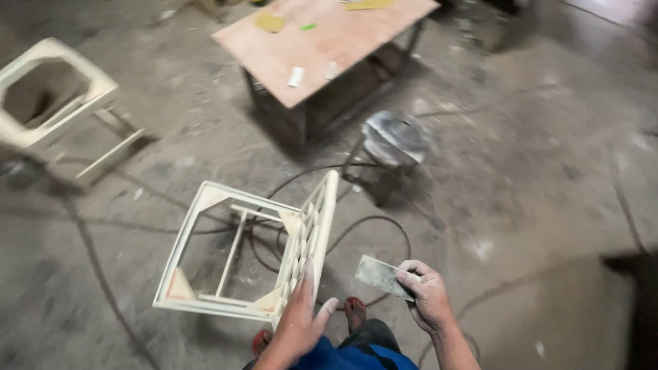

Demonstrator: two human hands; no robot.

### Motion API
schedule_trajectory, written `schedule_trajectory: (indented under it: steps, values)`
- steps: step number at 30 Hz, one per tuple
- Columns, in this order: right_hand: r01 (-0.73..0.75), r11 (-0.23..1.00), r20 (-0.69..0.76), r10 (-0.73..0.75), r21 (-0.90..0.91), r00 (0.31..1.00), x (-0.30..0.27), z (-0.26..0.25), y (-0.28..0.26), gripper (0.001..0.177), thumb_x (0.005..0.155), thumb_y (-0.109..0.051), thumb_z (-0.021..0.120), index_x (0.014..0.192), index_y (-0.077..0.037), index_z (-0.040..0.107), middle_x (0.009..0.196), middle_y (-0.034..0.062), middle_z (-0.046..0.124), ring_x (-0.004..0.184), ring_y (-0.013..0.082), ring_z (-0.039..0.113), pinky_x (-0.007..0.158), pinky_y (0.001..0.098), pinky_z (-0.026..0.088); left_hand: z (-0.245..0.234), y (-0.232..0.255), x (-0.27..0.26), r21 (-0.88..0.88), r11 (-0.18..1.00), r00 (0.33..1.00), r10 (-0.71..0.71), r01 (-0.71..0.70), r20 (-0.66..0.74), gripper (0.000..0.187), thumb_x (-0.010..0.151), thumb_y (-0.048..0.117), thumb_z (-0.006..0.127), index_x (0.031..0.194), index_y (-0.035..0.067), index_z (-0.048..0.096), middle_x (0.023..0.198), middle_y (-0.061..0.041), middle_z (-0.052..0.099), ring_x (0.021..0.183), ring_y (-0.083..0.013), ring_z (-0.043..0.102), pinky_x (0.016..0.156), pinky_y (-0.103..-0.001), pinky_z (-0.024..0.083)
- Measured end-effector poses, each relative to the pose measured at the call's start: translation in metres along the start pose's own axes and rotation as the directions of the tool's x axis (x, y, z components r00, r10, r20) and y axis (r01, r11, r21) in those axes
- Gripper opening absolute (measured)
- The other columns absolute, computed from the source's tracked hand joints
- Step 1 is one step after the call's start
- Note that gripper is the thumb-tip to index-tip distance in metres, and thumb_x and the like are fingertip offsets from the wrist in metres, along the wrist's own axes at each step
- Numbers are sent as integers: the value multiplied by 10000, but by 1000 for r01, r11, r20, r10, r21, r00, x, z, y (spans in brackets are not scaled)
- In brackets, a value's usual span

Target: The person sands the frame of a white chair using a sanding block. They work on the legs, seat frame, and backrest, repositioning the chair to access different areas.

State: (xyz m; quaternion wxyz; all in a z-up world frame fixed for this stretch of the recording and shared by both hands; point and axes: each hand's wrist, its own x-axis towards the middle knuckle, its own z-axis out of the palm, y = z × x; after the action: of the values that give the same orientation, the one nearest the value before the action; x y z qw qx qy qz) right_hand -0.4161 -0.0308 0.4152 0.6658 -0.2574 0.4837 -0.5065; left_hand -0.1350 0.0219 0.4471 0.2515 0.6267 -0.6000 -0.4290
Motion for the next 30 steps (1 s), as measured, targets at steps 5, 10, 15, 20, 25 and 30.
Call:
schedule_trajectory:
  steps: [5,10,15,20,25,30]
  values:
    - [-136,990,229,122,47,966,75,8,-56,180,938,-46,597,805,-77,479,1191,208,618,969,298,649,779,547,659,11,43,33,179,954,962,-210,241,-175,750,978,380,557,1609,172,211,1591,-146,387,1434,-384,398,1098,-505,379]
    - [405,689,503,-69,-601,862,154,18,-73,451,799,-78,581,1214,-130,750,1168,46,732,1177,200,688,1002,342,504,27,44,41,249,849,870,-388,466,-305,580,984,443,493,1523,264,377,1301,-123,664,1074,-456,647,859,-575,515]
    - [385,818,594,-66,-428,802,203,46,-44,645,904,-18,463,1540,-115,411,1622,119,393,1482,265,403,1107,454,507,21,62,44,219,803,816,-473,554,-333,481,942,500,549,1391,338,494,1169,-98,719,1047,-415,652,784,-524,503]
    - [584,665,654,-185,-466,733,186,80,-19,784,820,82,436,1584,-46,313,1655,178,324,1491,331,370,1238,424,287,22,69,48,268,722,762,-542,638,-356,468,921,526,536,1375,419,499,1131,-55,743,1007,-427,663,776,-542,509]
    - [746,406,757,-175,-527,630,211,110,-14,904,717,157,409,1591,-18,260,1670,235,240,1565,423,160,1285,500,143,27,62,48,273,666,711,-573,694,-407,501,901,522,551,1399,489,498,1062,-67,761,982,-424,675,778,-522,539]
    - [673,460,706,-130,-579,697,191,121,-47,861,741,162,273,1580,-27,321,1626,223,356,1519,377,298,1272,476,178,24,58,49,268,629,681,-638,730,-360,531,891,550,542,1416,532,464,1026,-54,768,988,-395,692,755,-477,540]
